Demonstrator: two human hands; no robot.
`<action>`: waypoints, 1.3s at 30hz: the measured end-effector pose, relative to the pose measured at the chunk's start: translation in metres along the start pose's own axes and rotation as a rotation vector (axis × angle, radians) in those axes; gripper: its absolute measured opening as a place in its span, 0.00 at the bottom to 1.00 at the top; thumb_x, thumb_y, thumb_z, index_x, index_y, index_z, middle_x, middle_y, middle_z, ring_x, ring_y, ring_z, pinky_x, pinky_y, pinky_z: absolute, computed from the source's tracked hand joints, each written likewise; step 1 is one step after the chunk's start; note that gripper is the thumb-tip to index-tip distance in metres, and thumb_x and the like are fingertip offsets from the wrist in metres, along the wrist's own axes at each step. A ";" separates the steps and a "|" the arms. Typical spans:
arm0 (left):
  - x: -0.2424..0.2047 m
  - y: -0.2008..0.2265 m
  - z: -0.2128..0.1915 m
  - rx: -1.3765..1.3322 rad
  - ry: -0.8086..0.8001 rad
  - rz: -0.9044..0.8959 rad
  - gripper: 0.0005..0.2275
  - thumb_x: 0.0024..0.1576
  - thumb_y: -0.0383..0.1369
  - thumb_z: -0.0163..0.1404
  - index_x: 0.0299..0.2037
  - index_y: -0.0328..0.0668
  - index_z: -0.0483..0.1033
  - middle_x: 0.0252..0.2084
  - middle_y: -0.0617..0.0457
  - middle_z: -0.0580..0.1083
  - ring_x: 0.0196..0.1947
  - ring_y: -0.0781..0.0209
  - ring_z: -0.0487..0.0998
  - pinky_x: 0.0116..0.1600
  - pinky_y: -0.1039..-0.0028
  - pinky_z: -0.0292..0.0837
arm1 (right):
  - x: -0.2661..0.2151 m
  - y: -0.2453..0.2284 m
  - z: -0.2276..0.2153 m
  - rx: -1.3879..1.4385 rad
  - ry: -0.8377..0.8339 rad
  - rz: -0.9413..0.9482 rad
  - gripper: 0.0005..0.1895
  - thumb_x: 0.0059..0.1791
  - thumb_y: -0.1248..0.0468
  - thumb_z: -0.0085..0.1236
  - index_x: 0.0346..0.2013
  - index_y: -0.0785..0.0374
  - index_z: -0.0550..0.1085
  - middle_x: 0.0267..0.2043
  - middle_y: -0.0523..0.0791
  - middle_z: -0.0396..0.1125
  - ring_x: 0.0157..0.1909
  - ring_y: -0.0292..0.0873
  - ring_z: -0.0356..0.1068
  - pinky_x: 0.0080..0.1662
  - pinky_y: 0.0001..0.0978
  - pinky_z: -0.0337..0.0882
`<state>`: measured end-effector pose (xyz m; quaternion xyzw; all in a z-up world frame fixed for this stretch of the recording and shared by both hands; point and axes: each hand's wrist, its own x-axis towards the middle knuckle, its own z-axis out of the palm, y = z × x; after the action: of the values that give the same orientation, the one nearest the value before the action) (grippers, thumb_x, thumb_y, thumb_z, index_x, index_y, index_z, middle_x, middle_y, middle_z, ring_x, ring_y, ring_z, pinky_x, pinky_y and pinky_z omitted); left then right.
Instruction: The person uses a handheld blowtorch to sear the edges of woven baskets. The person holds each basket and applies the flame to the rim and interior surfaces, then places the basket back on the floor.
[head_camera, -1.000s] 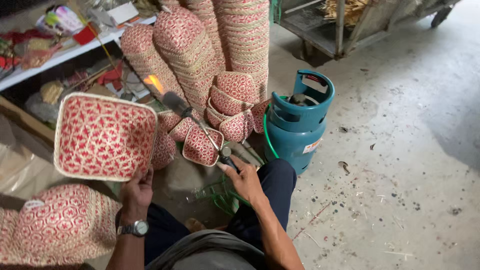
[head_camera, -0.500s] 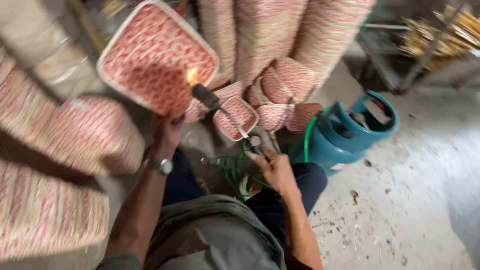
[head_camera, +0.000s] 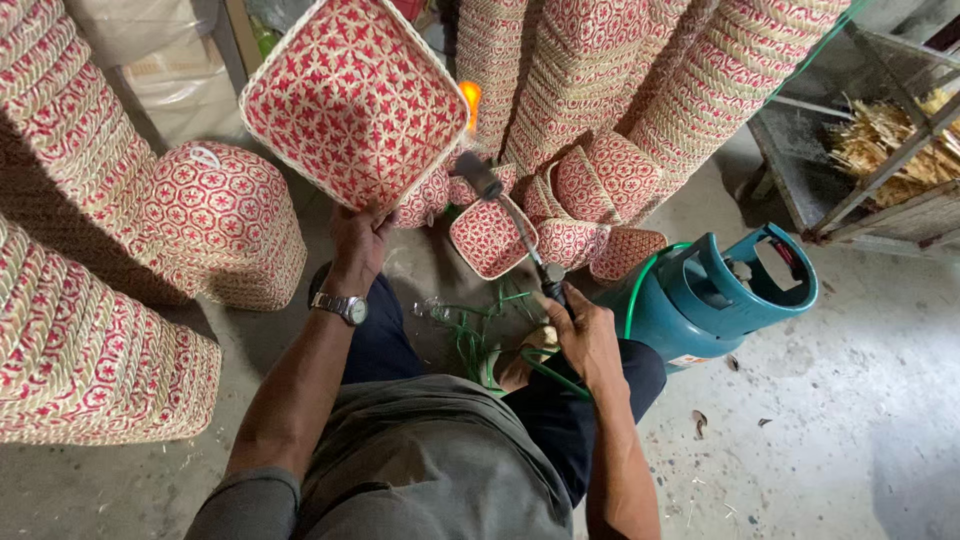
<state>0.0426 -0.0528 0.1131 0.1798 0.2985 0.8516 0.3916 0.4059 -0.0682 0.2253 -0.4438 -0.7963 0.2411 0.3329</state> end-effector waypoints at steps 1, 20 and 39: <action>0.000 0.000 0.000 -0.006 -0.011 -0.004 0.21 0.59 0.24 0.54 0.62 0.43 0.64 0.55 0.46 0.74 0.49 0.56 0.79 0.49 0.68 0.83 | 0.002 0.001 -0.001 -0.030 -0.022 0.050 0.25 0.52 0.54 0.60 0.57 0.69 0.73 0.31 0.59 0.73 0.31 0.35 0.72 0.36 0.38 0.72; -0.007 -0.021 -0.024 0.301 0.035 -0.138 0.19 0.60 0.23 0.49 0.62 0.38 0.64 0.60 0.46 0.72 0.56 0.53 0.78 0.62 0.52 0.77 | 0.017 0.000 -0.017 -0.020 0.041 0.021 0.21 0.53 0.53 0.58 0.51 0.67 0.76 0.28 0.59 0.69 0.26 0.57 0.67 0.34 0.43 0.71; -0.009 -0.034 -0.031 0.369 -0.008 -0.237 0.23 0.57 0.22 0.46 0.65 0.40 0.62 0.60 0.47 0.72 0.57 0.49 0.77 0.60 0.43 0.73 | 0.043 0.001 -0.020 -0.082 0.007 0.059 0.15 0.53 0.55 0.59 0.42 0.64 0.79 0.20 0.57 0.63 0.20 0.49 0.58 0.29 0.44 0.65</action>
<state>0.0508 -0.0538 0.0671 0.2155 0.4668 0.7298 0.4506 0.4051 -0.0287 0.2512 -0.4811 -0.7909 0.2165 0.3101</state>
